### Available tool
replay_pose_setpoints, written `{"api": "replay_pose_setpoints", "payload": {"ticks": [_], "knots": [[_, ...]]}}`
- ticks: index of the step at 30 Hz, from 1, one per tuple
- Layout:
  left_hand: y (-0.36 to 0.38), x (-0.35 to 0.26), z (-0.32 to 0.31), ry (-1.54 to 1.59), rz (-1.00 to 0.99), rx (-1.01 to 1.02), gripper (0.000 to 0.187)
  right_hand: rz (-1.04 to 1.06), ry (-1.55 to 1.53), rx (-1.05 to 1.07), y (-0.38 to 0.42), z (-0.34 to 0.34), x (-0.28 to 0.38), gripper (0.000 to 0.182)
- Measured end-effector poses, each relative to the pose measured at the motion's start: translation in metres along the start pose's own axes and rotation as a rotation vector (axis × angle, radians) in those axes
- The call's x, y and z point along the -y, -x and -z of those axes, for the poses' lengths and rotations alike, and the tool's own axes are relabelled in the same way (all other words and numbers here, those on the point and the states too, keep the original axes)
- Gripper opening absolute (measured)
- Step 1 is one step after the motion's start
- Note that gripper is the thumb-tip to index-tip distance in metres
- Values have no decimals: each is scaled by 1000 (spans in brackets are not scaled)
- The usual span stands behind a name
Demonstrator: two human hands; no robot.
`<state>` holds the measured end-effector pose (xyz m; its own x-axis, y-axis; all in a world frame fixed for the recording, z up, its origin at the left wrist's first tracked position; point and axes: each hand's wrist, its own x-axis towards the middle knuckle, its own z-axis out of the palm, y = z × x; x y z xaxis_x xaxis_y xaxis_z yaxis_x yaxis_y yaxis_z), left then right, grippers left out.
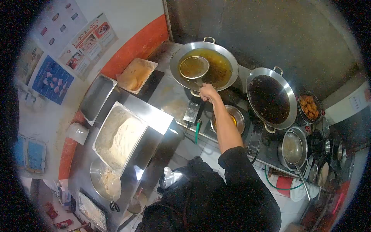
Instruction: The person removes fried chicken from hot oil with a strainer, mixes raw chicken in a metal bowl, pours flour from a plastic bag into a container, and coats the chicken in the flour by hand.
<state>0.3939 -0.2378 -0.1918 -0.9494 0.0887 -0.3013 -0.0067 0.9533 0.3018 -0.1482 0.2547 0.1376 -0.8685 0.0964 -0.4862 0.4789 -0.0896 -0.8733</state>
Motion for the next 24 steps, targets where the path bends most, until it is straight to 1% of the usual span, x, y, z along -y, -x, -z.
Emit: {"api": "replay_pose_setpoints", "payload": {"ticks": [2, 4, 5, 6, 7, 12, 13, 14, 16, 20, 24], "knots": [[-1, -3, -10, 167, 182, 0, 29, -11, 23, -17, 13, -5, 6, 40], [-7, -5, -10, 476, 396, -23, 31, -22, 20, -17, 20, -5, 5, 37], [-9, -5, -13, 594, 466, -41, 32, -22, 20, -22, 23, -5, 5, 37], [-10, -5, -15, 673, 505, -51, 33, -55, 46, 20, 26, -4, 6, 49], [-14, -5, -17, 750, 547, -66, 34, -85, 72, 62, 29, -4, 8, 69], [-25, -4, -19, 1216, 711, -155, 42, -59, 75, 66, 41, -3, -4, 68], [-27, -3, -21, 1300, 736, -168, 44, -53, 77, 106, 43, -1, -6, 67], [-28, 1, -26, 1350, 770, -172, 46, -48, 80, 147, 47, -1, -8, 66], [-26, 9, -36, 1377, 775, -182, 41, -45, 81, 128, 54, -1, -12, 65], [-27, 3, -21, 1475, 801, -223, 25, -51, 42, 93, 66, 0, -19, 63], [-27, 11, -23, 1457, 814, -200, 24, -62, 10, 62, 80, 2, -22, 61]]}}
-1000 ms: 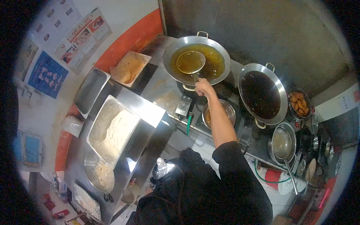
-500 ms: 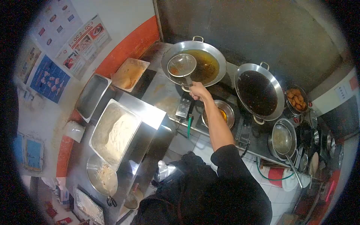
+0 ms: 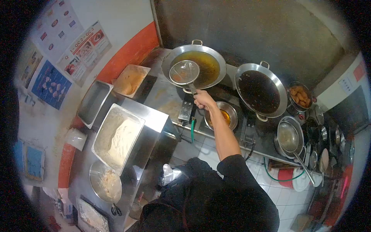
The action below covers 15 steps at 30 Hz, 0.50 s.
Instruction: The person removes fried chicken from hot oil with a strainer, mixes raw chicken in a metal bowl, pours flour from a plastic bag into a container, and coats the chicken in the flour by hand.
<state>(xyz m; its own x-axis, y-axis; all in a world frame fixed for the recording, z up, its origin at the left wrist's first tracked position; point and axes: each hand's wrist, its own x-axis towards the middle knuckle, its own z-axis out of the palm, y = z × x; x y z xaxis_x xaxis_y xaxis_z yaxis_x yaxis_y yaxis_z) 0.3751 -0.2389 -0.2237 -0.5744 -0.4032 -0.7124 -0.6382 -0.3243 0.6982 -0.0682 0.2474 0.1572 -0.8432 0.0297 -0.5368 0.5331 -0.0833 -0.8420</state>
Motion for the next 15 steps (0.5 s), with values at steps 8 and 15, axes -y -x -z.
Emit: {"api": "replay_pose_setpoints", "payload": {"ticks": [8, 15], "knots": [[-9, -2, 0, -74, 14, 30, 22, 21, 24, -2, 25, 1, -6, 60], [-13, -5, -4, -113, 26, 55, 22, 23, -92, -55, 55, 13, -20, 55]]}}
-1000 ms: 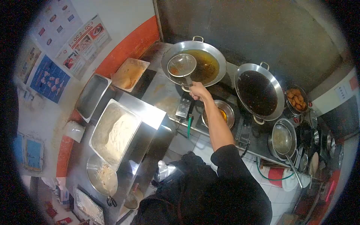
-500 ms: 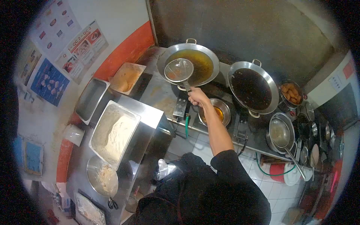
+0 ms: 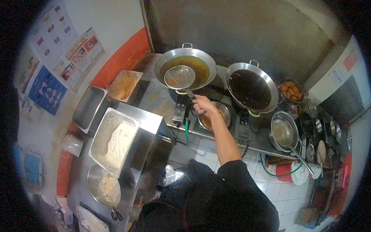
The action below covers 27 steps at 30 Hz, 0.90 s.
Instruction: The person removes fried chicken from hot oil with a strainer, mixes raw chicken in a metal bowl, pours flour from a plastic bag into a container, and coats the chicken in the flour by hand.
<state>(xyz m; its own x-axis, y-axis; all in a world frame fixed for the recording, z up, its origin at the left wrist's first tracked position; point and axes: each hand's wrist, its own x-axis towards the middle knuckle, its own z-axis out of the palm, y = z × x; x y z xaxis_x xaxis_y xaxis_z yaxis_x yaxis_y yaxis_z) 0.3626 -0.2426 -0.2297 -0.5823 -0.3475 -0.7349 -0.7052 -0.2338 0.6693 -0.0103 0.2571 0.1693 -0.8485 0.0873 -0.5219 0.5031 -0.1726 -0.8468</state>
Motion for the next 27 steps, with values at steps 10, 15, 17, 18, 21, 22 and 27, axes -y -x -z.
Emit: {"api": "replay_pose_setpoints", "payload": {"ticks": [10, 15, 17, 18, 21, 22, 27], "knots": [[20, 20, 15, -169, 52, 11, 24, 81, -143, -199, 170, 37, -41, 44], [22, 12, 32, -1566, -451, 200, 22, 208, 358, -544, 180, 49, -132, 53], [7, 26, 44, -1430, -793, 256, 26, 646, 1004, -858, 171, 55, -185, 52], [10, 24, 48, -1443, -790, 273, 26, 389, 744, -780, 187, 33, -178, 49], [0, 8, 40, -826, -367, 243, 27, 66, 731, -735, 189, 23, -209, 50], [-4, -1, 33, -614, -232, 220, 27, 307, 781, -782, 180, 32, -237, 54], [-12, -41, 55, 150, 248, 397, 35, 105, 905, -750, 195, 27, -266, 58]]}}
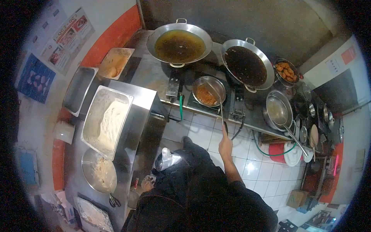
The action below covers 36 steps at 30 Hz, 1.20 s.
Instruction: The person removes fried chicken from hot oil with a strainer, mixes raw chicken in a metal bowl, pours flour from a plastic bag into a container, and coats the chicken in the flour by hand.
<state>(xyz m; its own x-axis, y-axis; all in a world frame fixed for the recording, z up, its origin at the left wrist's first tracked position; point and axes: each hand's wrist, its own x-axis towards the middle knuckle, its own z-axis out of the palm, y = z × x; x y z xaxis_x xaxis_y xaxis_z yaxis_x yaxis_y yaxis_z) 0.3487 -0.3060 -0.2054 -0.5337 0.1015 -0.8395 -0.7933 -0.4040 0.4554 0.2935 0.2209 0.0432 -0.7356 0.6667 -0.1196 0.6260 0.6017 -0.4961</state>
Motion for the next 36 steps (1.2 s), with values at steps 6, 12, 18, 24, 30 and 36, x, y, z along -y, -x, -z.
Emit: {"api": "replay_pose_setpoints", "payload": {"ticks": [6, 12, 18, 24, 30, 36], "knots": [[2, 16, 19, 355, -141, -18, 43, -30, -39, -37, 7, 0, -9, 59], [78, -37, -68, -198, -500, -274, 37, 197, -63, -180, -25, -50, -44, 59], [130, -77, -100, -303, -532, -222, 27, -392, -1163, 355, -43, -23, 41, 59], [187, -108, -114, -448, -514, -301, 31, -285, -502, 399, -70, 1, 70, 57], [256, -155, -124, -199, -575, -513, 34, 403, -363, 133, -48, 14, 168, 42], [263, -222, -99, -559, -1107, -1052, 25, 836, -383, 893, 51, -39, 376, 31]]}}
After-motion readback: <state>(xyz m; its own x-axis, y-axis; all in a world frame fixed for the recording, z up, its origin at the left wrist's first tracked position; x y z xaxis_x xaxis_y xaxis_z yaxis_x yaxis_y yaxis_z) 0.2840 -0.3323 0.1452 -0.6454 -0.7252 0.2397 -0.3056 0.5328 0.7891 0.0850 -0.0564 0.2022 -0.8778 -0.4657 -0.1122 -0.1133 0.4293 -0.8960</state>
